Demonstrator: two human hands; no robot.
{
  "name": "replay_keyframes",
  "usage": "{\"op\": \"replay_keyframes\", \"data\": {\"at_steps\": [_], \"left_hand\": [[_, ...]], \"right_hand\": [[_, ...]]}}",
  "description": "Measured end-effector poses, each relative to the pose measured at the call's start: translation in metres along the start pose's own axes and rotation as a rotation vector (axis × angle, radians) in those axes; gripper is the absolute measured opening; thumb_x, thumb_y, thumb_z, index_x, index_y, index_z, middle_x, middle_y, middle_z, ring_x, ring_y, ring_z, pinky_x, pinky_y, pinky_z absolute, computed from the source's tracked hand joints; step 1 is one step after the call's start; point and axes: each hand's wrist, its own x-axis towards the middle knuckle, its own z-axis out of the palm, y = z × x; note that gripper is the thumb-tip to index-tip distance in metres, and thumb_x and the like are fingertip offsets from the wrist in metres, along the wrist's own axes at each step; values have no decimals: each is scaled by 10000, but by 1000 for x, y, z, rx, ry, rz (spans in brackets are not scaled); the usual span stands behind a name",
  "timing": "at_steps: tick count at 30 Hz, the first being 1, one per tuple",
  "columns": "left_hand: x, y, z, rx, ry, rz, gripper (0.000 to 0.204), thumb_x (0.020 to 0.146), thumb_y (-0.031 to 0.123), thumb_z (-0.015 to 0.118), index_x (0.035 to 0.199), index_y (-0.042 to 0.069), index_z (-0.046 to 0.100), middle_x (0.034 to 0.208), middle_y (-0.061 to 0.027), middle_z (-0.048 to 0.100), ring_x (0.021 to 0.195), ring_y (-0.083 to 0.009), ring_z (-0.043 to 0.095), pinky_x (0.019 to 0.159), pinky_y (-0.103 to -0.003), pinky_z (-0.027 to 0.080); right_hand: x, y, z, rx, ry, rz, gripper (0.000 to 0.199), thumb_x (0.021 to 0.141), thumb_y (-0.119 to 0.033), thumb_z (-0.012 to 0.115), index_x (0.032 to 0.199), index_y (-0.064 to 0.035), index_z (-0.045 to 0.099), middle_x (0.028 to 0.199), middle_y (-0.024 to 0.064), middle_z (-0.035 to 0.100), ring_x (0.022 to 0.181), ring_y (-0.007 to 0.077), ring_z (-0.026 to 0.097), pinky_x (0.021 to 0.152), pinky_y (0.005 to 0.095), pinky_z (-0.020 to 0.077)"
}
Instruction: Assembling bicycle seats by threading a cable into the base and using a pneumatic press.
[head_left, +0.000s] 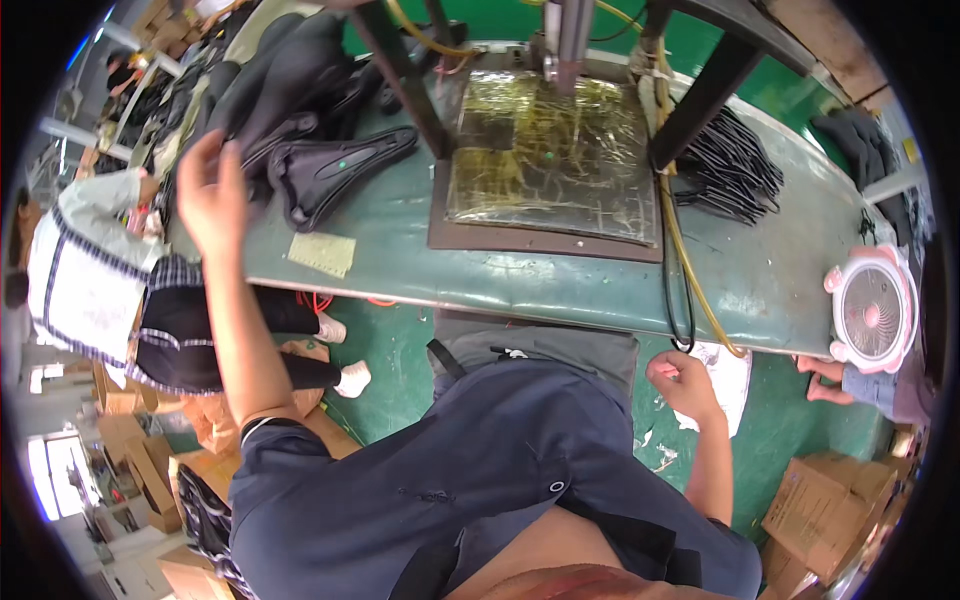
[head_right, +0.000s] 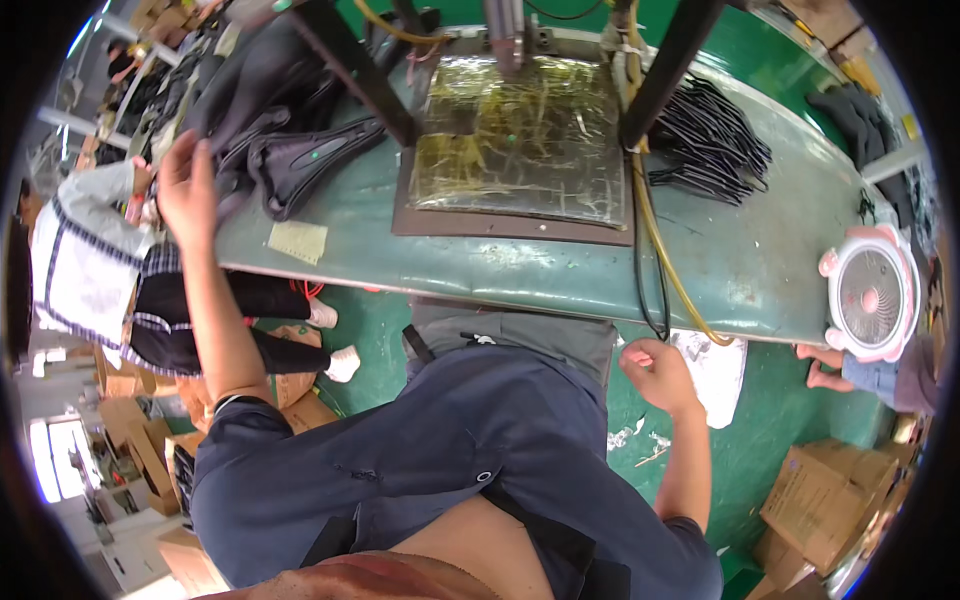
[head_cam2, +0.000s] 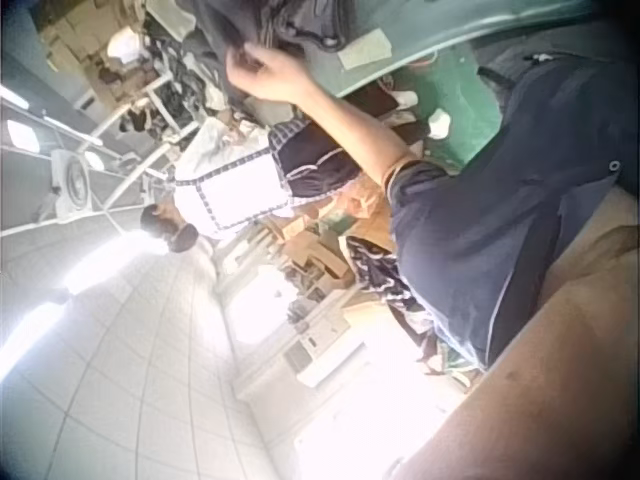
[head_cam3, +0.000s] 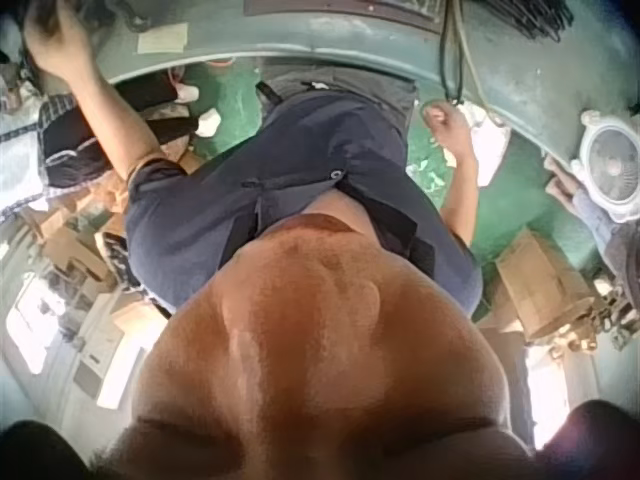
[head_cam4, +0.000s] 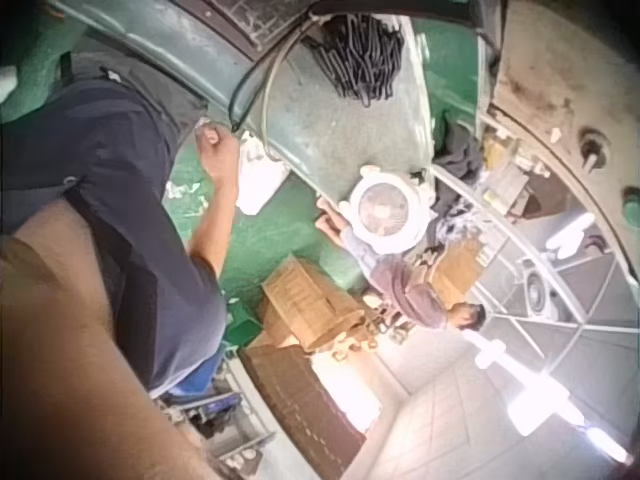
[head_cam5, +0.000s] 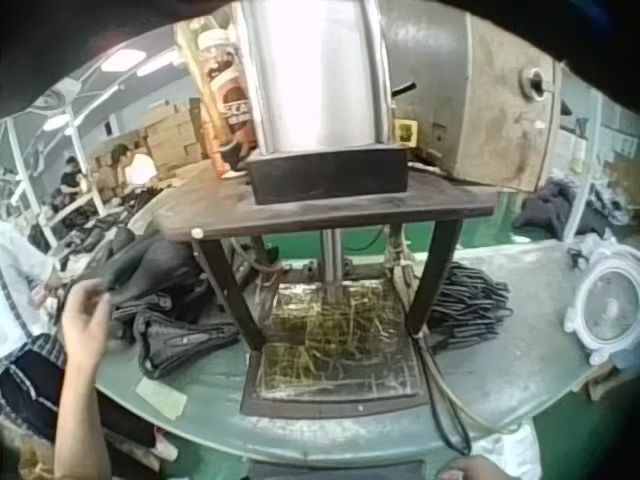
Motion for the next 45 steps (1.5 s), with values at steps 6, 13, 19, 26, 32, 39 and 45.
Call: {"op": "replay_keyframes", "data": {"at_steps": [6, 13, 19, 26, 32, 39, 45], "left_hand": [[74, -103, 38, 197, -274, 34, 863, 911, 522, 864, 1419, -131, 619, 1392, -363, 669, 1327, -474, 646, 1139, -483, 492], [99, -76, 66, 162, -162, -147, 705, 925, 569, 861, 1247, -53, 779, 1128, -151, 803, 980, -206, 736, 912, -346, 553], [137, -17, 79, -270, 155, -133, 474, 930, 327, 931, 1143, -65, 770, 1116, -122, 792, 975, -150, 717, 888, -274, 547], [85, 167, 18, -686, 436, 391, 451, 1001, 195, 828, 1305, -88, 651, 1166, -178, 749, 957, -234, 724, 895, -353, 576], [-70, 276, 67, -516, -319, 704, 585, 832, 85, 891, 1356, -39, 662, 1314, -221, 752, 1152, -383, 741, 1030, -461, 570], [-129, 322, 142, -545, -816, 822, 527, 879, 316, 870, 1303, 55, 697, 1309, -138, 707, 1291, -367, 655, 1124, -474, 515], [-80, 217, 134, -361, -634, 754, 532, 765, 403, 938, 1134, 63, 761, 1190, -100, 748, 1234, -364, 680, 1034, -474, 555]], "right_hand": [[18, -97, -76, -89, 114, -418, 100, 988, -74, 747, 1059, -15, 787, 967, 72, 792, 927, 177, 745, 854, 333, 586], [94, -127, -129, -414, 544, -602, 291, 941, -27, 715, 1232, -33, 724, 1235, 125, 736, 1119, 298, 718, 991, 373, 572], [177, -112, -166, -895, 707, -671, 498, 848, 74, 602, 1324, -58, 662, 1392, 161, 653, 1209, 431, 659, 1026, 498, 557], [203, -102, -179, -987, 626, -542, 618, 799, 95, 629, 1397, -29, 530, 1290, 214, 623, 1243, 456, 619, 1011, 538, 537], [178, -117, -189, -915, 652, -698, 576, 740, 50, 619, 1312, -20, 599, 1210, 229, 626, 1136, 484, 621, 968, 526, 531], [115, -104, -207, -412, 717, -412, 527, 828, 105, 599, 1338, -15, 643, 1126, 77, 597, 948, 167, 599, 845, 321, 526], [54, -100, -130, 131, 627, -539, 632, 909, 173, 676, 1519, 50, 568, 993, -9, 535, 919, 98, 523, 848, 233, 459]]}}
